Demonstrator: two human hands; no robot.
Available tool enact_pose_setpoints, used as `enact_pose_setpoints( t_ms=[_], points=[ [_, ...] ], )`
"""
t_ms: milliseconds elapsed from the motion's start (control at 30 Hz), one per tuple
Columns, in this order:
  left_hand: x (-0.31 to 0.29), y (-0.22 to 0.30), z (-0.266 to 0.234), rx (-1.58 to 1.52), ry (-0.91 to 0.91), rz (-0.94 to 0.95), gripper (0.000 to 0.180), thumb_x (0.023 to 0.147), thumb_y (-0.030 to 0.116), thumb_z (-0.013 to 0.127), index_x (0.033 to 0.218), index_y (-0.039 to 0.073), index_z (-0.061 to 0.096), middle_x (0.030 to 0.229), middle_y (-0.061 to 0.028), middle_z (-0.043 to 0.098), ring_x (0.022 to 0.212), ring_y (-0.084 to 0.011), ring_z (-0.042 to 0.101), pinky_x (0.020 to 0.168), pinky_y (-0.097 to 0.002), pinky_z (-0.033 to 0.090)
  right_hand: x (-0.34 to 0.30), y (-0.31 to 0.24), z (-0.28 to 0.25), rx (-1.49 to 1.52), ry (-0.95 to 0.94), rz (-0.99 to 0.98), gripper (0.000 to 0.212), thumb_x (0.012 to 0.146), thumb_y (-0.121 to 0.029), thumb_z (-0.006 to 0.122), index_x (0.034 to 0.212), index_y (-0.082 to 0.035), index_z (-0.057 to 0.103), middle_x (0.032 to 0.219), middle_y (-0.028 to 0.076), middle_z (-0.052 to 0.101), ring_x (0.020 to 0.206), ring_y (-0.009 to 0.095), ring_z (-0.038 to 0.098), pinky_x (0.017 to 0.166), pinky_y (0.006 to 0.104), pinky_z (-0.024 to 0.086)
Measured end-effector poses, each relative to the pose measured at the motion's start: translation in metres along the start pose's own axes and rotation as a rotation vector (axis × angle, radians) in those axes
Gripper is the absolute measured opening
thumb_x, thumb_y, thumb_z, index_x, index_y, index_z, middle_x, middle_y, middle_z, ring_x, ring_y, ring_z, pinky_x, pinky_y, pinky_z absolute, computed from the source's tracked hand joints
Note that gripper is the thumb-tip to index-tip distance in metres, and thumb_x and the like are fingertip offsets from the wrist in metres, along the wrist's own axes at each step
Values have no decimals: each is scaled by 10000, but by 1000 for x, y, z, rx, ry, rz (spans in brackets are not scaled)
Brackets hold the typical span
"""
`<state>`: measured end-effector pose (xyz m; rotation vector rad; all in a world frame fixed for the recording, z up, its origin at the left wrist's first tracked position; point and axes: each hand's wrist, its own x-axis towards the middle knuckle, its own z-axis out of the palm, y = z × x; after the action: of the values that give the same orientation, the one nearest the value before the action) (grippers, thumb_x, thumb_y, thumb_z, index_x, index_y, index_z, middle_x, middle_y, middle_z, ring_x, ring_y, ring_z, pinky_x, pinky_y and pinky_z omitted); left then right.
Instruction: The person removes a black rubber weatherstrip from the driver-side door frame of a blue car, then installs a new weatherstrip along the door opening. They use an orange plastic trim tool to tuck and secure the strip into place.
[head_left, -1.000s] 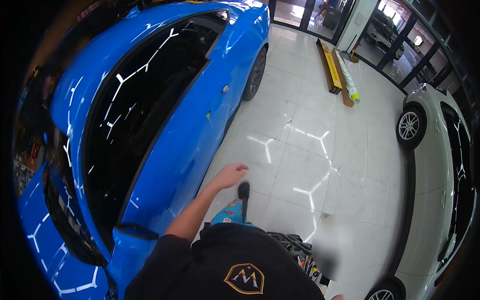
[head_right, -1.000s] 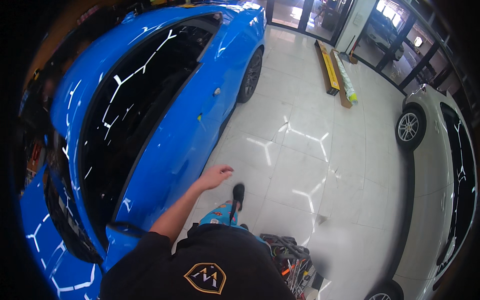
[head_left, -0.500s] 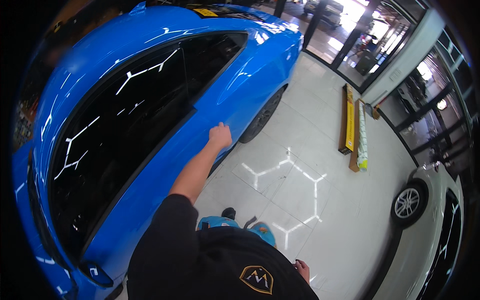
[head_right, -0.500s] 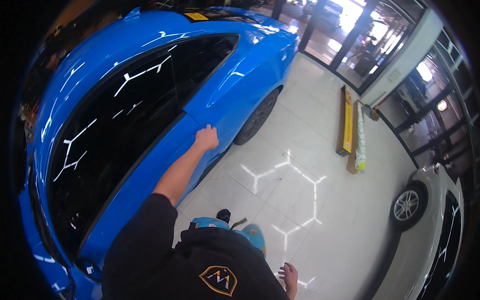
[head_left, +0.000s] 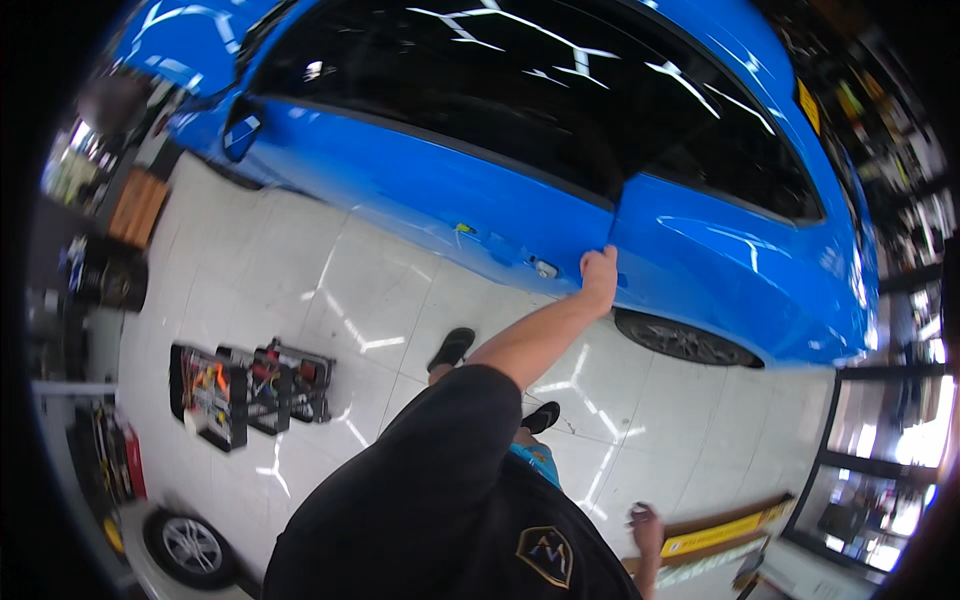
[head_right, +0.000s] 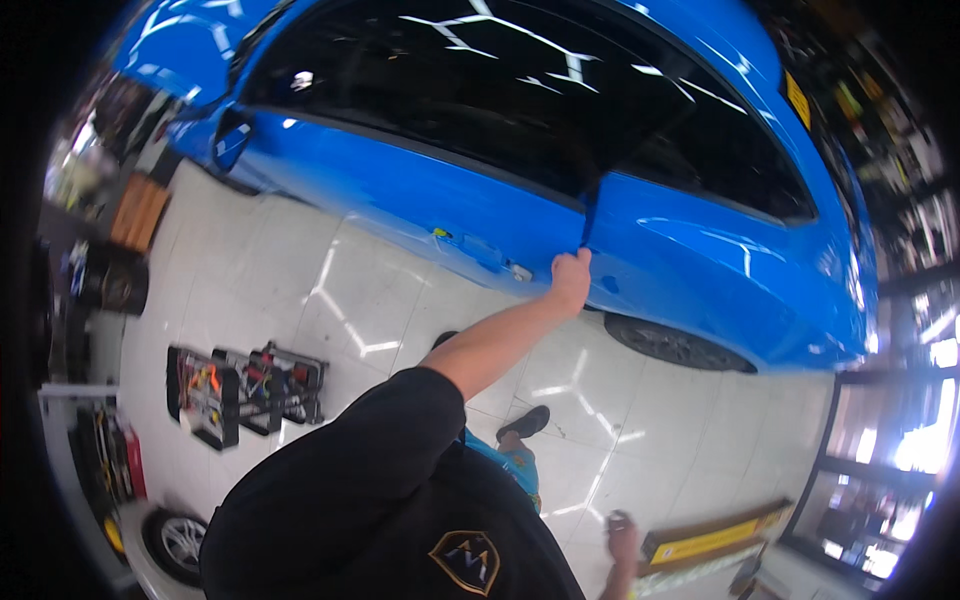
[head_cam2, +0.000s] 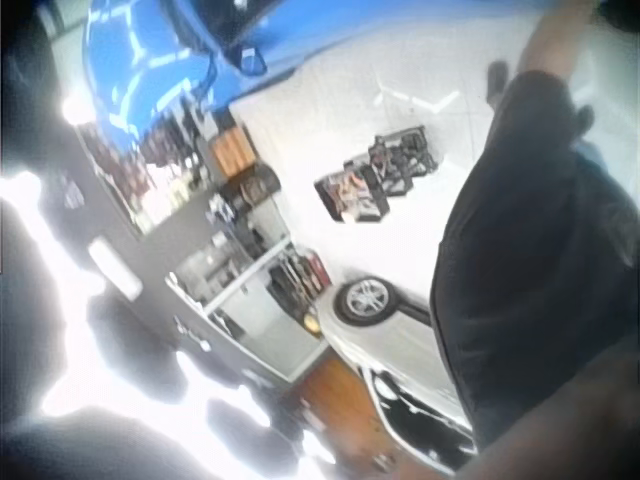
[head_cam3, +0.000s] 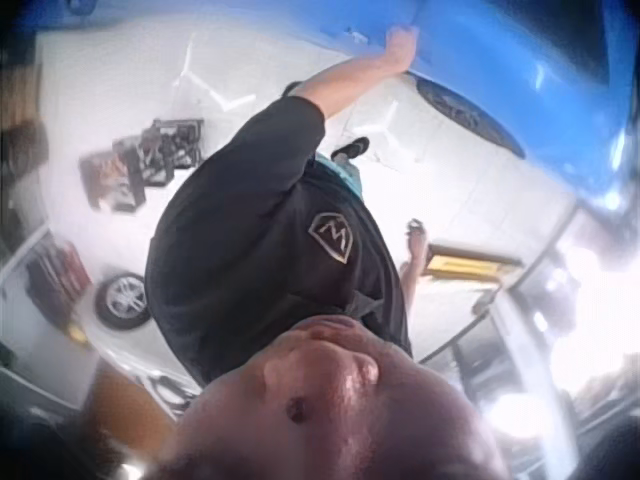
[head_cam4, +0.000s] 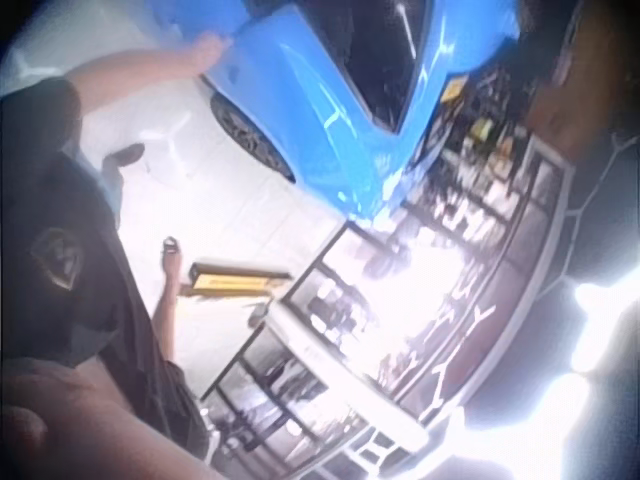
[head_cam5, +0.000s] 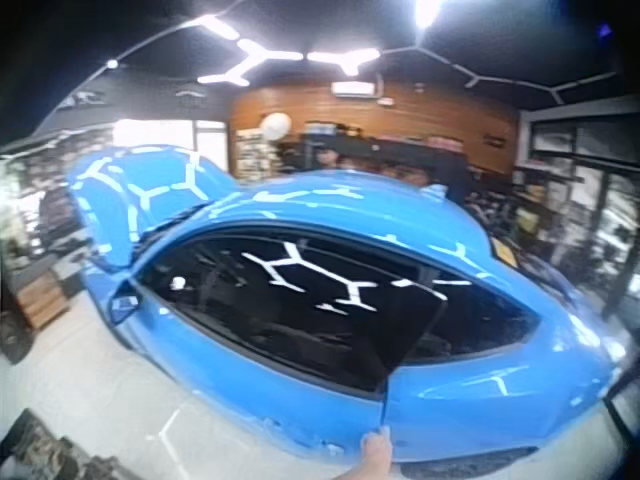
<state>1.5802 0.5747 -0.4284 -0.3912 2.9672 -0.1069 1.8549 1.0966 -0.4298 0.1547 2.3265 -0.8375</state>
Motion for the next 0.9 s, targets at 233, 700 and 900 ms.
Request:
enact_pose_setpoints(
  t_ms=[233,700,900],
  points=[
    [-169,13,9,28,40,-44,353,834,117,607,1171,17,581,963,-90,614,826,-258,609,672,-402,434,112,-256,-20,-160,-196,-582,326,954,-270,601,1109,11,657,983,203,716,927,313,701,815,369,527],
    [-359,-23,22,-39,-122,47,317,814,149,616,1111,45,651,954,-61,640,902,-225,594,692,-365,427,36,-342,217,-20,21,-725,465,954,-418,646,928,47,648,719,146,646,643,233,600,610,407,465],
    [-482,-110,41,-698,57,347,353,869,199,615,1200,78,616,1322,-181,554,1005,-362,647,826,-489,517,8,-326,271,1,136,-785,422,968,-357,625,961,57,700,771,180,694,687,254,653,644,385,493]
  ],
)
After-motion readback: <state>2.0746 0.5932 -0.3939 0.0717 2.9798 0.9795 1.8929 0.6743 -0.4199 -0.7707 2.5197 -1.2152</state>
